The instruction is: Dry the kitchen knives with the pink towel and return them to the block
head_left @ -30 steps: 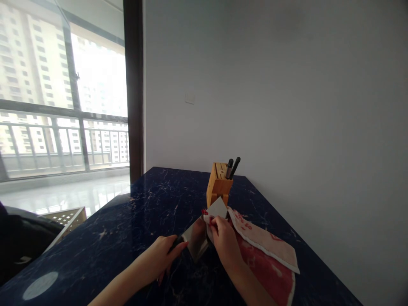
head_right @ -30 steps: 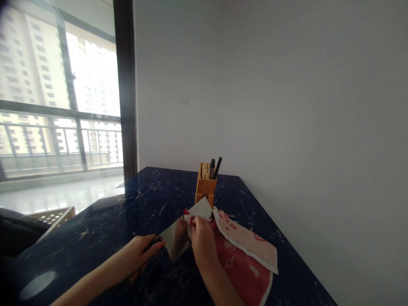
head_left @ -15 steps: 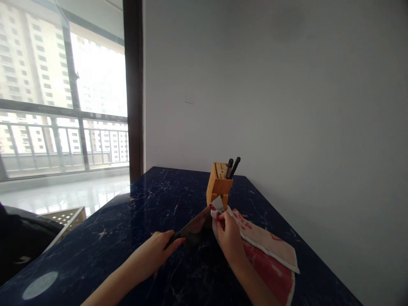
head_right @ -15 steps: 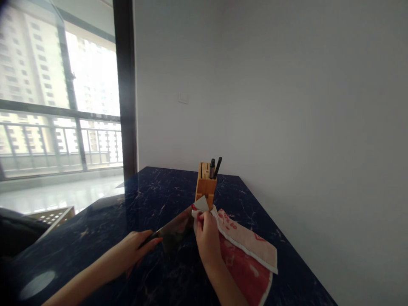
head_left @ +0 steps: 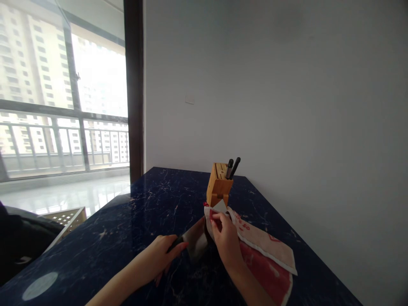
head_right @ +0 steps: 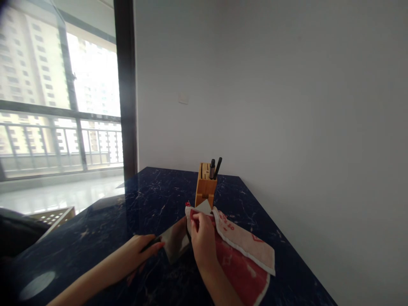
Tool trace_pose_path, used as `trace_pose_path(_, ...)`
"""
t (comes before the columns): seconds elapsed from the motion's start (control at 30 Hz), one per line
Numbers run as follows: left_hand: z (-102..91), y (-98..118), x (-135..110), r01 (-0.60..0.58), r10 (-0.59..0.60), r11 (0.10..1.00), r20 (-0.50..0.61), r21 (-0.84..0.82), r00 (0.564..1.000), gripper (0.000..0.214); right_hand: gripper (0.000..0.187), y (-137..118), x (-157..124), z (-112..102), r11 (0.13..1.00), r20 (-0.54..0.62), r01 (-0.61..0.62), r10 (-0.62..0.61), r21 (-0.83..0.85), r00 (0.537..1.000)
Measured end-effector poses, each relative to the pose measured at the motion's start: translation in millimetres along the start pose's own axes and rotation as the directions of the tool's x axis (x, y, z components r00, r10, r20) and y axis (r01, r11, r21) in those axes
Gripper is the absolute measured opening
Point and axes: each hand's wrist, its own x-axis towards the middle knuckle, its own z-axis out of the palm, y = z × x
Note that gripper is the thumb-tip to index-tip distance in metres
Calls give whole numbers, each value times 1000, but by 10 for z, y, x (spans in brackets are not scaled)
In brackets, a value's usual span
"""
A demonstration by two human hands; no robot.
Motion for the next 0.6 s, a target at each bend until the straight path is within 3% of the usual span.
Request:
trace_pose_path(0.17,65,13,21,-33,34,999,-26,18,999,49,15,36,0,16,1000,17,27,-26,-10,1000)
trace_pose_path(0.37,73,1,39,-25,25,1000,-8,16,1000,49,21,187,51,20,995,-100,51,-59,-84,993)
trace_pose_path(0.47,78,0,31,-59,60,998,-31,31,998,47,18,200,52,23,994,-66,30,-37,-104,997)
trace_pose_path(0.6,91,-8,26,-13,13,1000,11,-15,1000,48,22,139,17,26,996,9,13,-12,-89,1000)
